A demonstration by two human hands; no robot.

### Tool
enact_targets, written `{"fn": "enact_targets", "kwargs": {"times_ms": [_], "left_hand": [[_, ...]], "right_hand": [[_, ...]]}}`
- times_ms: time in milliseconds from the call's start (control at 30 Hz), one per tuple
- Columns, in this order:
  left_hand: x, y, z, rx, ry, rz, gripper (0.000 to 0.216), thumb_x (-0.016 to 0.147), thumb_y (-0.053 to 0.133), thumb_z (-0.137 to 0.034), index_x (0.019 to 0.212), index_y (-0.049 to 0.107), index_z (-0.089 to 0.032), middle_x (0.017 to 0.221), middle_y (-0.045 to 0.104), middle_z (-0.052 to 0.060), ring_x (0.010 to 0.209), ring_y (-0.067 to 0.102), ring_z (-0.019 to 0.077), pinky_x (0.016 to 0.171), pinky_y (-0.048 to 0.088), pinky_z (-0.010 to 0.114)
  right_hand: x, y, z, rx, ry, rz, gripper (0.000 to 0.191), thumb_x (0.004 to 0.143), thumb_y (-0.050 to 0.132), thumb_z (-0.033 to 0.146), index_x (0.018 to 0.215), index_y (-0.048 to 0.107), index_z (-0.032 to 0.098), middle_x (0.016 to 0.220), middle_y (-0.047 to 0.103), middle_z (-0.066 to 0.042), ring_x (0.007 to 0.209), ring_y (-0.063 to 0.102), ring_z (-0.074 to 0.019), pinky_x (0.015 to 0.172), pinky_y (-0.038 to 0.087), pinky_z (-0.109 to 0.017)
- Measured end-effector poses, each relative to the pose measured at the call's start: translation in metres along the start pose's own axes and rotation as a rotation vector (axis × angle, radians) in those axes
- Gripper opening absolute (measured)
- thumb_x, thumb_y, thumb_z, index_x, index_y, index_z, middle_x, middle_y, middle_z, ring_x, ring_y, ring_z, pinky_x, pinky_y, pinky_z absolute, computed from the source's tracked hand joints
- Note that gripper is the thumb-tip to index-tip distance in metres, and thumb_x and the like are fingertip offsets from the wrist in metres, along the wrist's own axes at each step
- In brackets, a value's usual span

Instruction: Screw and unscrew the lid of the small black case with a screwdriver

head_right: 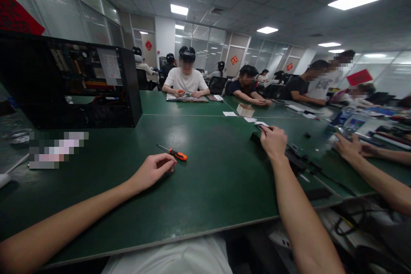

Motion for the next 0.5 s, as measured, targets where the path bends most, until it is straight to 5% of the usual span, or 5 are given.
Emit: {"fn": "enact_targets", "kwargs": {"times_ms": [200,500], "left_hand": [[0.0,0.002,0.0,0.026,-0.005,0.06,0.025,0.092,0.06,-0.035,0.09,0.073,-0.014,0.076,0.072,0.005,0.07,0.067,0.0184,0.067,0.05,0.026],[-0.002,0.009,-0.007,0.143,0.065,0.107,0.023,0.093,0.06,-0.032,0.089,0.075,-0.015,0.073,0.071,0.004,0.065,0.064,0.0165,0.062,0.047,0.024]], "right_hand": [[0.003,0.02,-0.027,-0.126,0.045,0.084,0.045,0.096,0.047,0.033,0.128,0.073,0.016,0.132,0.064,-0.022,0.114,0.06,-0.0363,0.097,0.048,-0.048],[0.009,0.04,-0.028,-0.174,0.043,0.165,0.045,0.094,0.049,0.035,0.129,0.072,0.019,0.128,0.068,-0.017,0.113,0.064,-0.0302,0.095,0.05,-0.038]]}}
Point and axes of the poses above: each hand's wrist, its own x-axis towards the middle knuckle, its own y-axis out of the palm, z = x × y, the point moved 6 cm from there along x, towards the middle knuckle
